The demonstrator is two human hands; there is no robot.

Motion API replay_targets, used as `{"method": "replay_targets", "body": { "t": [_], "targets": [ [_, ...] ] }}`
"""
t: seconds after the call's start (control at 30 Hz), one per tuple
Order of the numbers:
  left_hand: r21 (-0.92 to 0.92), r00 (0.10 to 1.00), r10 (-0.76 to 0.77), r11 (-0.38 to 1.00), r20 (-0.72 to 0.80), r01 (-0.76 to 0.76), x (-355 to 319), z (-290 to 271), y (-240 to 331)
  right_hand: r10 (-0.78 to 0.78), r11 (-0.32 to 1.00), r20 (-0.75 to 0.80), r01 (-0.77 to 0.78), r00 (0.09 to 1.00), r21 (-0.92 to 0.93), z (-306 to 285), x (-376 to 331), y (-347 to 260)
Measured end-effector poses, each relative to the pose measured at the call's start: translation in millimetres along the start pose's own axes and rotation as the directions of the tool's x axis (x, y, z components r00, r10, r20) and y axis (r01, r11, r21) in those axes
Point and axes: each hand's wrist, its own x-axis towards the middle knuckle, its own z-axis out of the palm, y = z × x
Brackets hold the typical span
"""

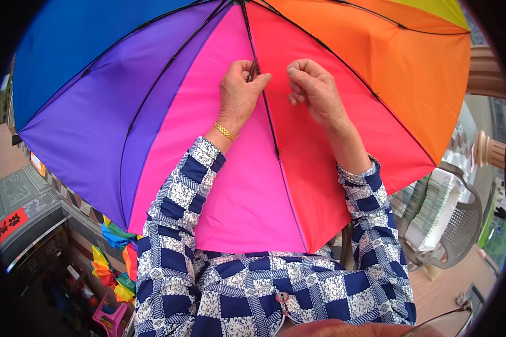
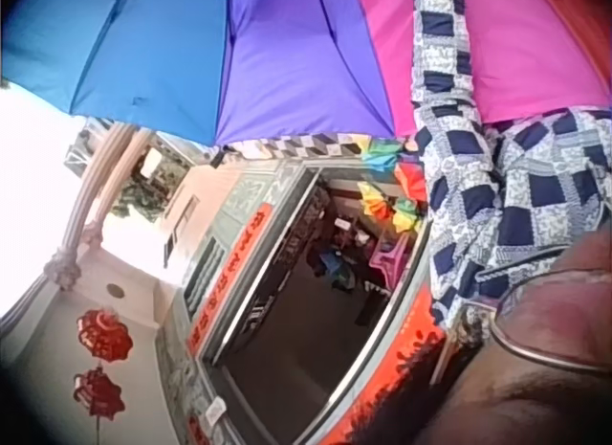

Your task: Repairing a colorful rainbow umbrella by manually attaching the fabric to the metal ribs.

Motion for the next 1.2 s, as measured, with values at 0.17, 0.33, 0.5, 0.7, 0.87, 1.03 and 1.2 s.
{"method": "replay_targets", "body": {
  "t": [0.17, 0.33, 0.5, 0.7, 0.87, 1.03, 1.2],
  "targets": [
    [-0.201, 0.997, -0.058, 0.977, 0.049, 0.066, 2, -5, -6, 0.035, 0.995, -0.023, -0.037, 0.999, -0.088, 10, 3, 6],
    [-0.278, 0.996, -0.041, 0.959, 0.080, 0.062, 3, -6, -9, -0.199, 0.877, -0.057, 0.152, 0.978, -0.455, 18, 23, 7],
    [-0.287, 0.992, -0.053, 0.954, 0.117, 0.085, 2, -9, -9, -0.329, 0.653, 0.051, 0.267, 0.943, -0.709, 19, 42, 15],
    [-0.253, 0.990, -0.050, 0.964, 0.128, 0.081, 1, -9, -7, -0.250, 0.561, 0.114, 0.240, 0.961, -0.792, 15, 47, 14],
    [-0.273, 0.989, -0.029, 0.960, 0.143, 0.067, 4, -7, -13, -0.250, 0.681, 0.091, 0.241, 0.964, -0.691, 8, 56, 19],
    [-0.306, 0.985, -0.006, 0.950, 0.171, 0.059, 4, -10, -12, -0.248, 0.672, 0.100, 0.245, 0.964, -0.698, 8, 54, 20],
    [-0.329, 0.980, -0.018, 0.941, 0.199, 0.084, 2, -12, -8, -0.279, 0.703, 0.083, 0.262, 0.957, -0.661, 10, 51, 24]
  ]
}}
